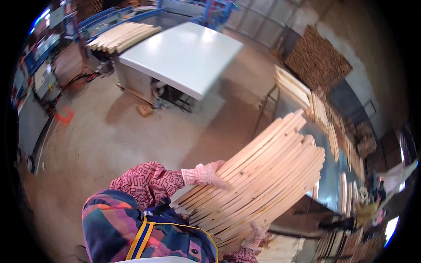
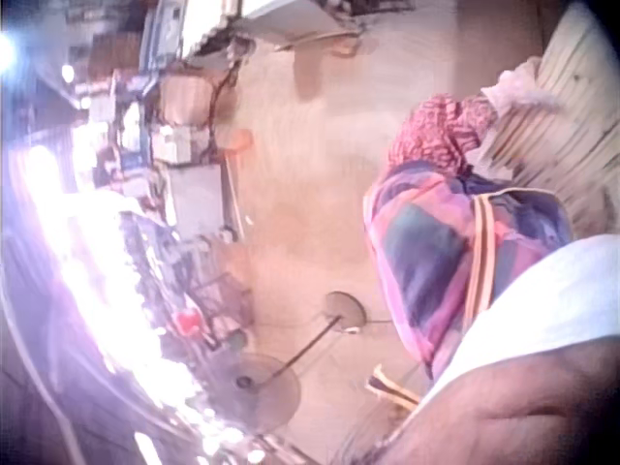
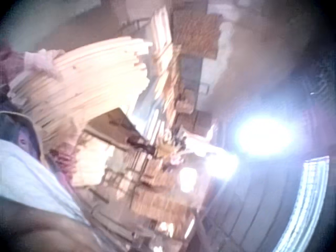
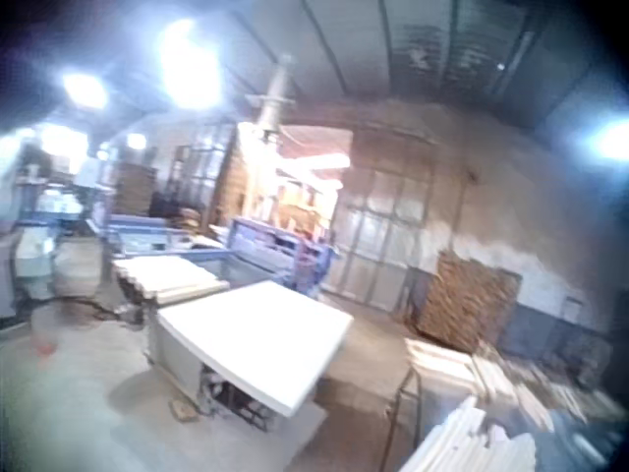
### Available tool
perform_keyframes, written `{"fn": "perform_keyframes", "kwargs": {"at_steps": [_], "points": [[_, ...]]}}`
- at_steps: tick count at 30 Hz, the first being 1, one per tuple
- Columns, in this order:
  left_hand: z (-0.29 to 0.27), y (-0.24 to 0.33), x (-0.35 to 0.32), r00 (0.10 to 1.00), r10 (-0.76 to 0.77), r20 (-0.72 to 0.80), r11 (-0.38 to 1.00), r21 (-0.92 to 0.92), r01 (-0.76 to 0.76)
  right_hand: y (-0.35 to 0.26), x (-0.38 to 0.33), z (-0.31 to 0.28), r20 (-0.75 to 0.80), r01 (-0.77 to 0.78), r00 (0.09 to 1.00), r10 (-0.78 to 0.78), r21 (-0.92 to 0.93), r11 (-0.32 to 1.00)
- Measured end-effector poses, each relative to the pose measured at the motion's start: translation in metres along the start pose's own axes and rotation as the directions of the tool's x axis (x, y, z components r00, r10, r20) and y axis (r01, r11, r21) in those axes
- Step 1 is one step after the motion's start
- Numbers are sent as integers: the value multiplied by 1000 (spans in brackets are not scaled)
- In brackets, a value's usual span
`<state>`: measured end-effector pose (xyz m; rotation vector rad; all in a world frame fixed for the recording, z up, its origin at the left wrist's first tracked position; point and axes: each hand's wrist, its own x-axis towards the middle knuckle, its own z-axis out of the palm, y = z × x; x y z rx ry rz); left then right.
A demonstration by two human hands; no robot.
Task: The person repeatedly picks up bundles of thin wooden planks from a metal table and places them onto a conveyor belt. They also use a yellow air blow gun to clear debris from the table surface.
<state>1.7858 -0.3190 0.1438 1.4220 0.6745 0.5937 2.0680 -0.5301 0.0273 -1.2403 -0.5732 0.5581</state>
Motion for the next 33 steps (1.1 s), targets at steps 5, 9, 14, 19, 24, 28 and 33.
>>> {"fn": "perform_keyframes", "kwargs": {"at_steps": [5,9,14,19,24,28,33], "points": [[-7,56,6,968,106,-229,979,-146,-142,-89,106,62,428,-24,903,18,7,1000],[-11,30,15,912,130,-390,990,98,-99,-67,145,81,549,-78,835,35,56,995],[-11,47,27,859,171,-483,850,514,120,-23,196,94,668,-106,741,-65,213,971],[-25,90,40,818,50,-573,424,754,502,-10,212,116,573,-55,805,156,-190,980],[-120,153,57,905,-86,-417,515,759,399,-41,238,189,496,-467,746,444,-86,880],[-265,217,74,864,201,-461,438,831,342,-81,264,232,373,-401,820,434,-166,901],[-461,225,34,776,339,-532,-3,824,567,-130,244,287,169,-600,766,620,-158,784]]}}
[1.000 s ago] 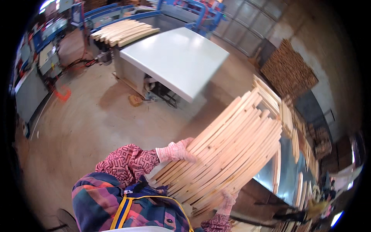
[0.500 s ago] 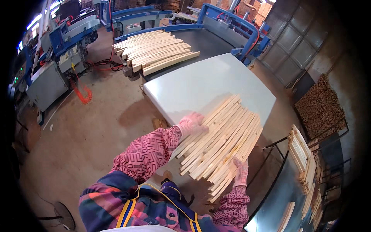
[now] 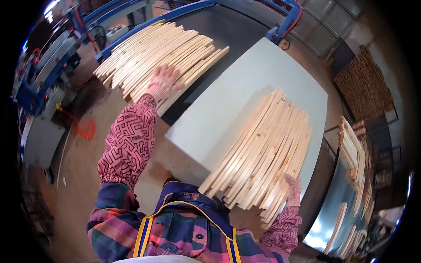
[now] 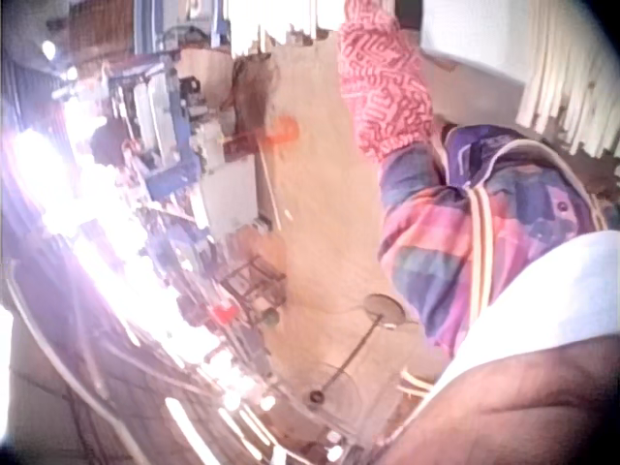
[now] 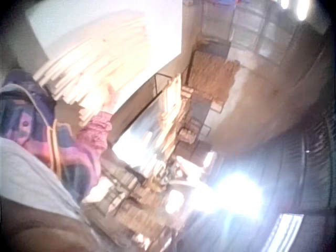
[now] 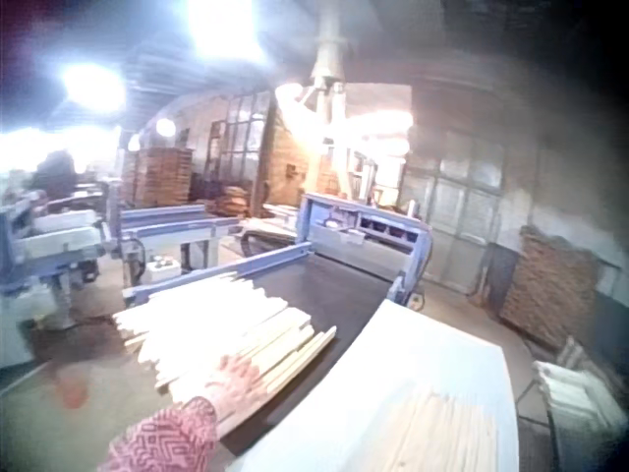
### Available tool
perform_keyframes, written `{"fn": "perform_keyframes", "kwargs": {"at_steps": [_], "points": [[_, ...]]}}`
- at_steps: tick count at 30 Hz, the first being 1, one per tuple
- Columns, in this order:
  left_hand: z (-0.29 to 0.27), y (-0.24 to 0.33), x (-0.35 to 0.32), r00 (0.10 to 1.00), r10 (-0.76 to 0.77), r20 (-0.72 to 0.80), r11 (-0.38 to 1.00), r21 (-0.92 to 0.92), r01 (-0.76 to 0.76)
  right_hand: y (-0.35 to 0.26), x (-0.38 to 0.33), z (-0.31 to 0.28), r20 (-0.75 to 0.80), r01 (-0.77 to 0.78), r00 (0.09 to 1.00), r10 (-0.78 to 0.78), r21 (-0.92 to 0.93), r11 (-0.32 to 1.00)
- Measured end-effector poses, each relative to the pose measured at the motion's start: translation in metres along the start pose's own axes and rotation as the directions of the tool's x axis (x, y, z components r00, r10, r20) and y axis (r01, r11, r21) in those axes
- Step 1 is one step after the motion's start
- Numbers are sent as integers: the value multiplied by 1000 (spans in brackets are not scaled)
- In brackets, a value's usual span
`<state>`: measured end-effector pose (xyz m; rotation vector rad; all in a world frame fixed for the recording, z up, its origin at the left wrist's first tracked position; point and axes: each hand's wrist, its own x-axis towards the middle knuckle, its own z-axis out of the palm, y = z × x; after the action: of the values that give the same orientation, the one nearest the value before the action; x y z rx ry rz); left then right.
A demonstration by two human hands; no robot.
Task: The person repeatedly picks up bundles of thin wooden planks from a metal table and places them onto a conveyor belt. They also use a yellow air blow gun to clear debris from the table surface.
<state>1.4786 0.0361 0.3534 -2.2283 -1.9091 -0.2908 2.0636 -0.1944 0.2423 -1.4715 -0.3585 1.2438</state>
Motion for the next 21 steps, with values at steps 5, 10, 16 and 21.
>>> {"fn": "perform_keyframes", "kwargs": {"at_steps": [5,10,16,21], "points": [[-2,-7,8,977,-24,213,1000,11,22,11,-2,52,30,352,934,-357,-261,899],[9,-29,20,975,14,221,999,-46,-4,13,-4,204,327,592,803,-498,-336,733],[20,-47,26,972,60,226,991,-131,-31,1,63,297,307,391,898,-316,-226,892],[0,-47,-17,976,164,142,918,-384,-99,-7,77,253,299,469,876,-379,-716,517]]}}
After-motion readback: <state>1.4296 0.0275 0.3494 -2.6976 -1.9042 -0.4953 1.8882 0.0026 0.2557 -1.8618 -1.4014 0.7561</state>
